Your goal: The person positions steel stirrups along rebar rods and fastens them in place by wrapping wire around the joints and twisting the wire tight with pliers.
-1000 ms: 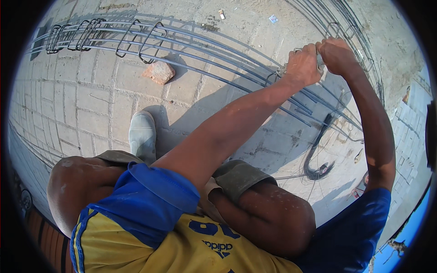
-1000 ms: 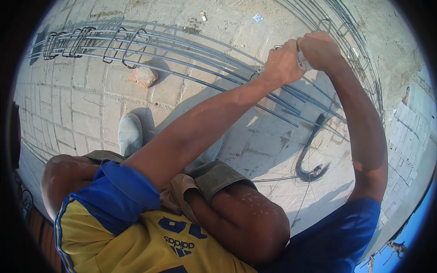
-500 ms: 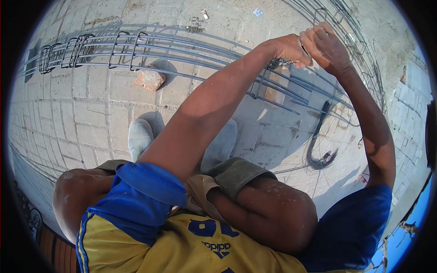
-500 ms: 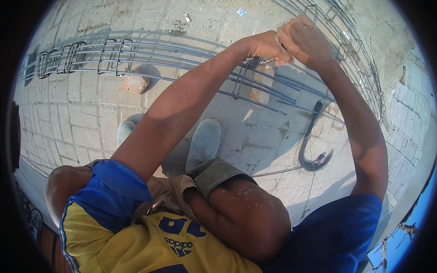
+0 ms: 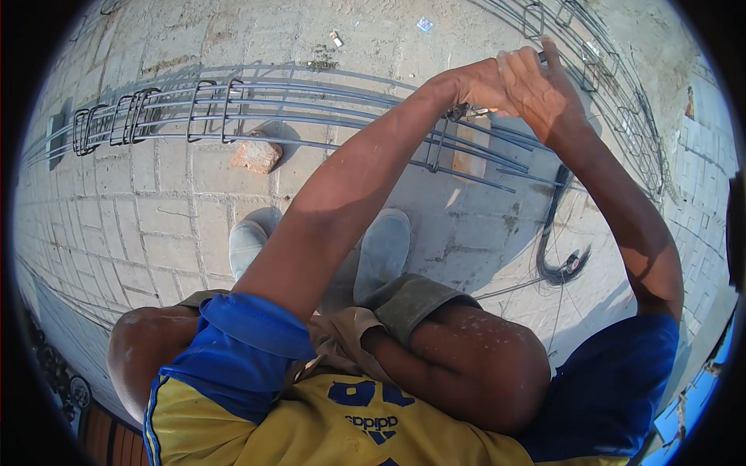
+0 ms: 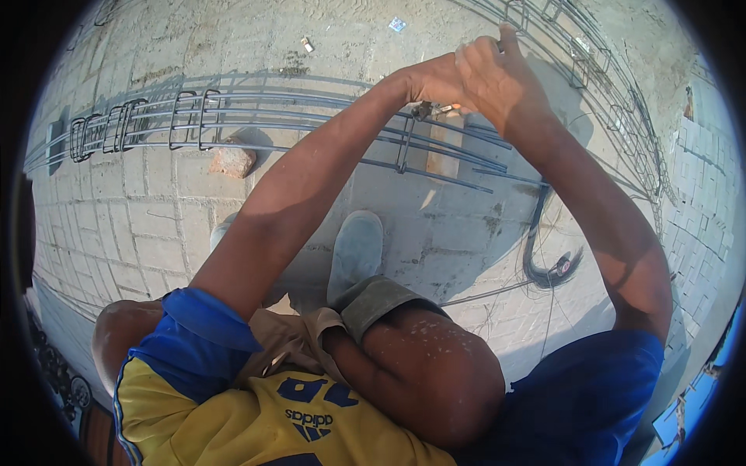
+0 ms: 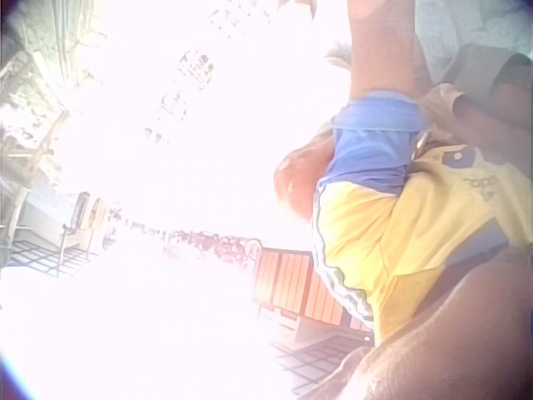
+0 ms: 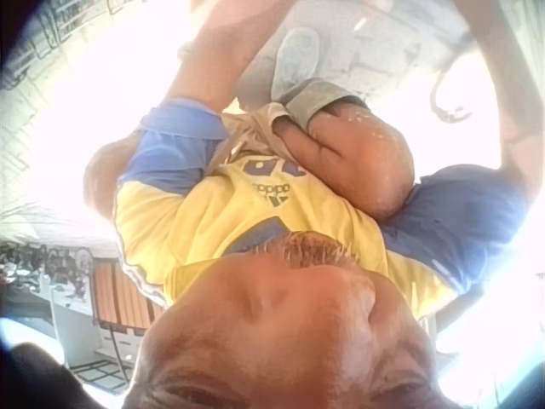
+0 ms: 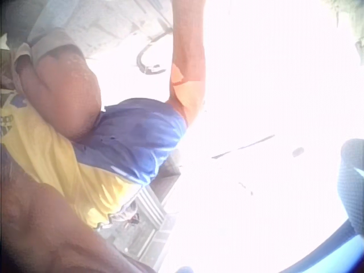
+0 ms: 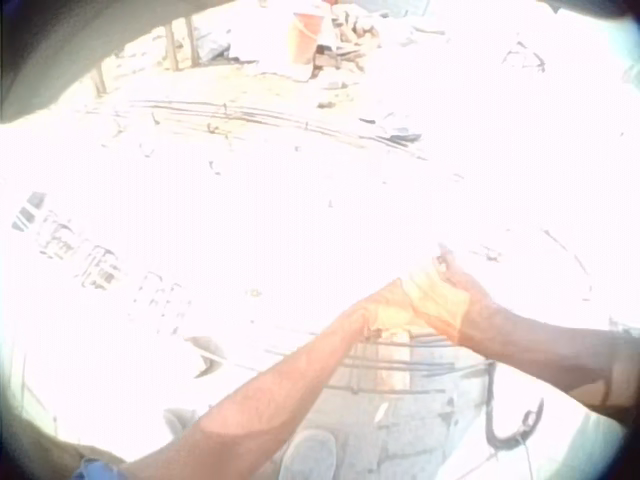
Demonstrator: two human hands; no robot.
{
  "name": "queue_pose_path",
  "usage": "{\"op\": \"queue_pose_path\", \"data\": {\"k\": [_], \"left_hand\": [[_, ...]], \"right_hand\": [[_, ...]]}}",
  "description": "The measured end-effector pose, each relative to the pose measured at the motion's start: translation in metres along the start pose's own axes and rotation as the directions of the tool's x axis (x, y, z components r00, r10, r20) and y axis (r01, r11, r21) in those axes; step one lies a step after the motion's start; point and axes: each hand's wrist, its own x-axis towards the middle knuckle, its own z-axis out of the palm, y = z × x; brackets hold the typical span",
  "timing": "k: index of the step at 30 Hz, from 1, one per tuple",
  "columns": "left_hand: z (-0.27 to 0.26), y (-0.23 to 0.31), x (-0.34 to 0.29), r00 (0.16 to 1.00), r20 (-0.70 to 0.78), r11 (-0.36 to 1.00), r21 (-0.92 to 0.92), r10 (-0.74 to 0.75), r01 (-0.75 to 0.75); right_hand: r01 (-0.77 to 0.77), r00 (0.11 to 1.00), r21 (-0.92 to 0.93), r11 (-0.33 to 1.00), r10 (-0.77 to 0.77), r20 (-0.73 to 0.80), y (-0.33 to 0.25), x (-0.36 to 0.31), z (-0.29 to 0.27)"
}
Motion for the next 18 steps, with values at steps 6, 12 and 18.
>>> {"op": "queue_pose_path", "data": {"k": [6, 12, 18], "left_hand": [[0.032, 0.003, -0.011, 0.977, -0.215, 0.847, 0.52, 0.01, 0.105], [0.006, 0.011, -0.062, 0.738, -0.671, 0.998, 0.056, 0.062, -0.033], [0.01, -0.032, -0.096, 0.582, -0.797, 0.969, -0.238, -0.161, -0.059]], "right_hand": [[-0.564, 0.422, 0.432, 0.703, -0.204, 0.883, 0.035, 0.025, 0.037], [-0.915, 0.357, 0.386, -0.116, -0.68, 0.64, 0.069, -0.01, 0.057], [-0.73, 0.634, 0.433, -0.528, -0.289, 0.717, 0.02, -0.041, 0.013]]}}
